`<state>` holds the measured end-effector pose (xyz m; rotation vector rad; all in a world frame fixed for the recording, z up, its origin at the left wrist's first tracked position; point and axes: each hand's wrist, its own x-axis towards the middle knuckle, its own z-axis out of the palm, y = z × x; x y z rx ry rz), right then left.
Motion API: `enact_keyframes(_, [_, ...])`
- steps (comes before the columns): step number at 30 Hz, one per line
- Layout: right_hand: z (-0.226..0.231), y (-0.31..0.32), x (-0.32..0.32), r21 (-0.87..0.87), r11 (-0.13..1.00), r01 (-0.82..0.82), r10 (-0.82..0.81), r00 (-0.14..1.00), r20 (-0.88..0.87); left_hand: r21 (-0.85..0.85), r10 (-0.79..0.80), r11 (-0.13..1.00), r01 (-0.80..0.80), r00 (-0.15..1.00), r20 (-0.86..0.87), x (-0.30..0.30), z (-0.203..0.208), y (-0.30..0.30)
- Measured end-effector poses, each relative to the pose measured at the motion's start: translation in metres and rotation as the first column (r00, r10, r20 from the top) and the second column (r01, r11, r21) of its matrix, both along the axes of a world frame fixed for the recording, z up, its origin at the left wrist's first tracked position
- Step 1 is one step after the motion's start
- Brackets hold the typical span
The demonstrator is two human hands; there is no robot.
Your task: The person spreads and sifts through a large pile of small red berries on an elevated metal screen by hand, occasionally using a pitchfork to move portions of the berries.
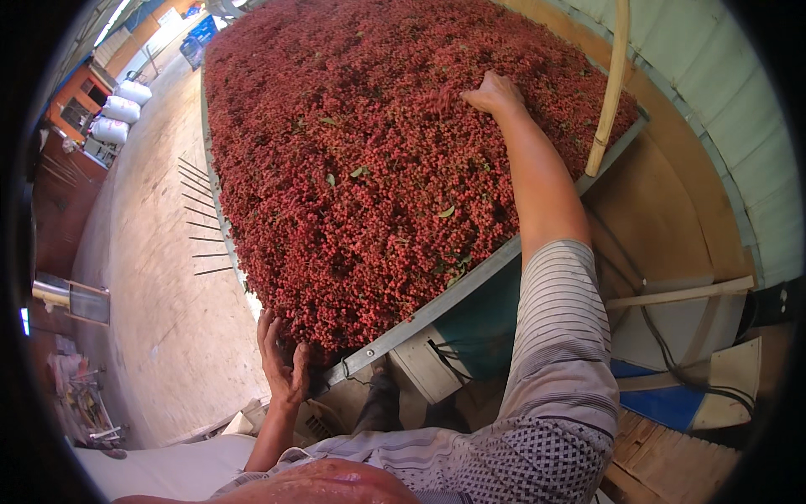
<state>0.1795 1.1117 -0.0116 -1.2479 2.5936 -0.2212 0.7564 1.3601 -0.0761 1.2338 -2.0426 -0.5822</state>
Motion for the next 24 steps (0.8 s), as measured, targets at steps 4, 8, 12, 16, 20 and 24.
enact_keyframes(4, [-0.004,0.018,-0.039,-0.080,0.997,-0.013,0.013,1.000,0.004,0.034,0.035,0.999,-0.033,0.998,-0.050,-0.007,0.004,-0.002])
enact_keyframes(8, [0.004,0.059,-0.067,-0.112,0.993,0.031,-0.034,0.999,-0.017,0.038,0.052,0.998,-0.050,0.996,-0.072,-0.008,0.005,-0.001])
enact_keyframes(12, [0.019,0.095,-0.099,0.204,0.975,0.086,-0.067,0.993,-0.099,0.047,0.028,0.999,-0.026,0.998,-0.055,-0.006,0.005,-0.004])
enact_keyframes(16, [-0.010,0.121,-0.116,0.143,0.990,0.000,0.023,0.987,-0.161,0.073,0.003,0.997,0.002,0.997,-0.073,-0.005,0.003,-0.005])
enact_keyframes(20, [0.002,0.125,-0.099,-0.150,0.986,-0.071,0.059,0.995,-0.086,0.079,0.016,0.997,-0.008,0.995,-0.095,-0.006,0.005,-0.004])
enact_keyframes(24, [-0.007,0.117,-0.078,-0.275,0.934,-0.228,0.212,0.973,-0.087,0.075,0.039,0.997,-0.034,0.997,-0.068,-0.005,0.006,-0.003])
